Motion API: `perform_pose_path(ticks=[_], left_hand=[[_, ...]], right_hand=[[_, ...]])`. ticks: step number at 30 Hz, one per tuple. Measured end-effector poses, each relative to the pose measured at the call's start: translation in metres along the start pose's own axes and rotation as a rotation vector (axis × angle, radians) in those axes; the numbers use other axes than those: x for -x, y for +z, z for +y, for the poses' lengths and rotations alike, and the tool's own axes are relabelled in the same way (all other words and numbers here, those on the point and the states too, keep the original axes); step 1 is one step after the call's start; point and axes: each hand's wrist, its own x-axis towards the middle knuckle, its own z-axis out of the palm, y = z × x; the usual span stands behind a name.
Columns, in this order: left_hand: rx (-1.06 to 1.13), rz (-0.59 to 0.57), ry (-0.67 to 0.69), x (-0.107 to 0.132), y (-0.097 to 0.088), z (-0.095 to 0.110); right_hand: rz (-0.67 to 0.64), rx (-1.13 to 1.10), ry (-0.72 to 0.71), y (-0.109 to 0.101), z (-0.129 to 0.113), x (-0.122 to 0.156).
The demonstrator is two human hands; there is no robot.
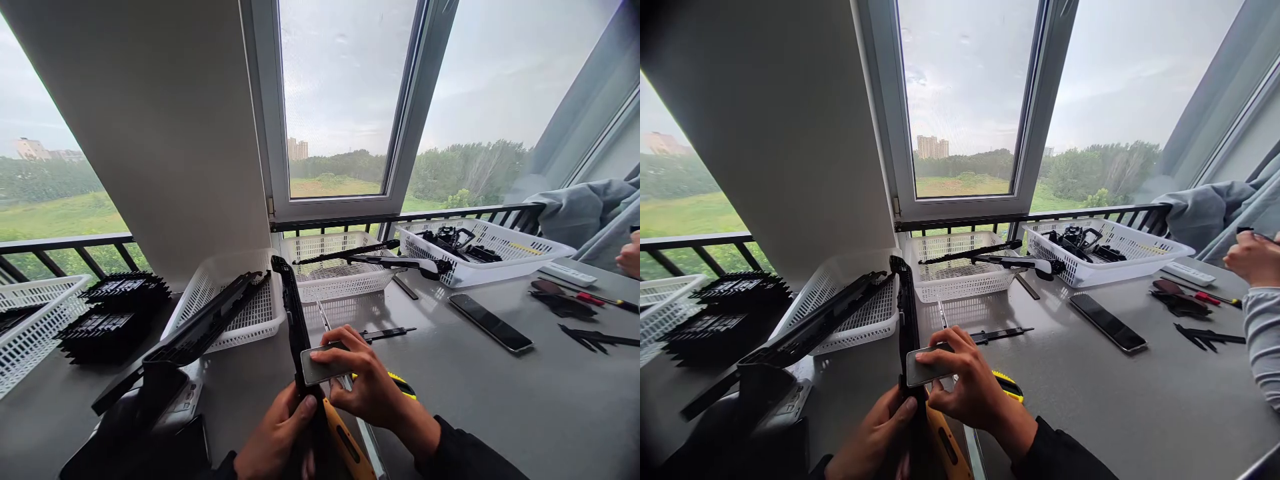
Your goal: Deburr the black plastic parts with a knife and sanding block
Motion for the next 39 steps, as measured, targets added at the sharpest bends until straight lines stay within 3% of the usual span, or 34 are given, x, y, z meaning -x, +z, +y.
perform_pose_path(ticks=[5,9,19,26,33,39], left_hand=[[-0.045,0.005,-0.004,0.0,-0.001,-0.002],[-0.041,0.003,-0.016,-0.003,0.0,-0.002],[-0.047,-0.032,-0.045,0.0,-0.005,-0.003],[-0.197,0.128,0.044,0.002,-0.009,-0.001],[-0.13,-0.017,0.073,0.002,-0.003,0.007],[-0.177,0.086,0.045,0.004,-0.008,0.0]], right_hand=[[0.013,0.023,-0.039,-0.001,-0.002,0.0],[-0.018,-0.03,0.009,0.003,-0.003,0.0],[0.05,0.002,0.025,0.002,-0.003,0.002],[-0.109,-0.228,0.017,0.01,-0.014,0.003],[-0.019,-0.195,0.055,0.004,-0.004,0.002],[-0.065,-0.321,0.101,0.011,-0.015,0.002]])
